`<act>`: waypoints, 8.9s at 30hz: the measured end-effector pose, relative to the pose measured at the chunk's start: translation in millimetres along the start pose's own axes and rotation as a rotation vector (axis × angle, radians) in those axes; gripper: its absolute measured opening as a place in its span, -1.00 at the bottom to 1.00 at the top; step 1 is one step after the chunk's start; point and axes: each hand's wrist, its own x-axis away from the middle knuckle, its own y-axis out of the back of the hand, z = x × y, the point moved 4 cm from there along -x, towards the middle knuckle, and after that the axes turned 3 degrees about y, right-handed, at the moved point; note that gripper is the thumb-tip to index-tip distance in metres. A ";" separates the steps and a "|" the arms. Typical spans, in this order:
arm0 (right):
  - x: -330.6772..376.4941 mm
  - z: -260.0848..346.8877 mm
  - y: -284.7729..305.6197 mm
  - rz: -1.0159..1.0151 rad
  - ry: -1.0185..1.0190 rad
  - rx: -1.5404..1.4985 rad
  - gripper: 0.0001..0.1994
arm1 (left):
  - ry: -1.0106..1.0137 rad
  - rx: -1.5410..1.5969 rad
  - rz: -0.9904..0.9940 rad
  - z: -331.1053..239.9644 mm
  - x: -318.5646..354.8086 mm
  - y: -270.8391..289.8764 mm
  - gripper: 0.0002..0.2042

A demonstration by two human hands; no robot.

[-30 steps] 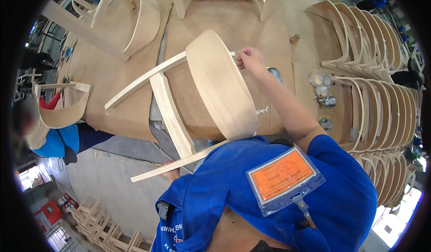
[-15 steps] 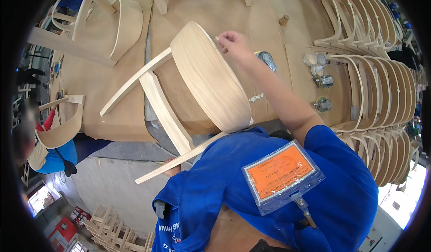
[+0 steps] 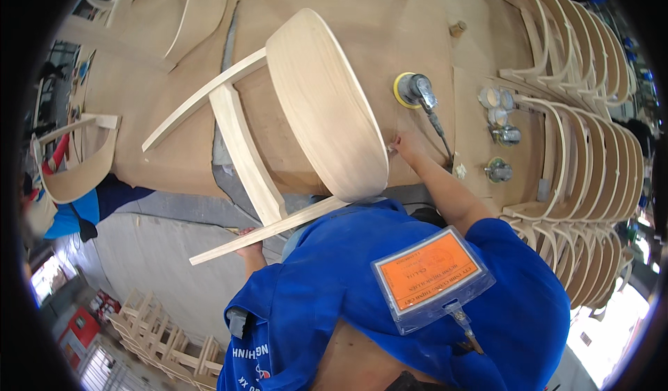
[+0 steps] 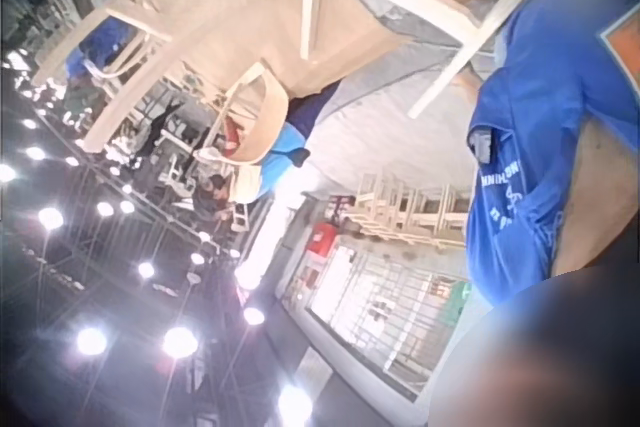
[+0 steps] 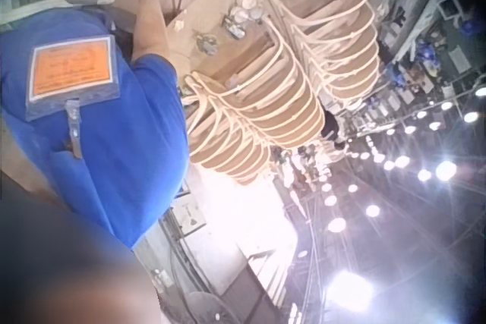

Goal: The person uses an orbital sander to smooth the surfaces of a wooden chair frame. They repeatedly reposition the chair to access different areas, including the legs, seat, and backrest, while sanding each section.

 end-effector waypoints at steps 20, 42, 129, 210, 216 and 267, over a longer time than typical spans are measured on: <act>-59.6 31.9 167.9 -0.243 0.022 0.114 -0.17 | -0.002 -0.091 -0.139 18.8 32.9 -14.5 -0.07; 84.5 321.5 212.2 0.128 0.698 0.705 -0.31 | 0.131 -0.156 -0.078 19.5 30.1 -8.3 -0.21; 148.8 297.8 158.8 0.019 0.726 0.736 -0.43 | 0.473 -0.244 0.592 165.0 76.0 -11.1 -0.49; 56.0 71.1 282.0 -0.610 0.210 -0.010 -0.30 | 0.422 -0.354 0.117 201.8 106.7 -45.6 -0.37; 15.7 -13.4 156.9 -0.363 -0.062 0.043 -0.22 | 0.424 -0.458 0.071 197.2 103.6 -39.4 -0.56; 153.9 234.4 200.1 -0.102 0.680 -1.401 -0.47 | -1.705 -2.139 1.482 92.2 475.4 -350.6 -0.39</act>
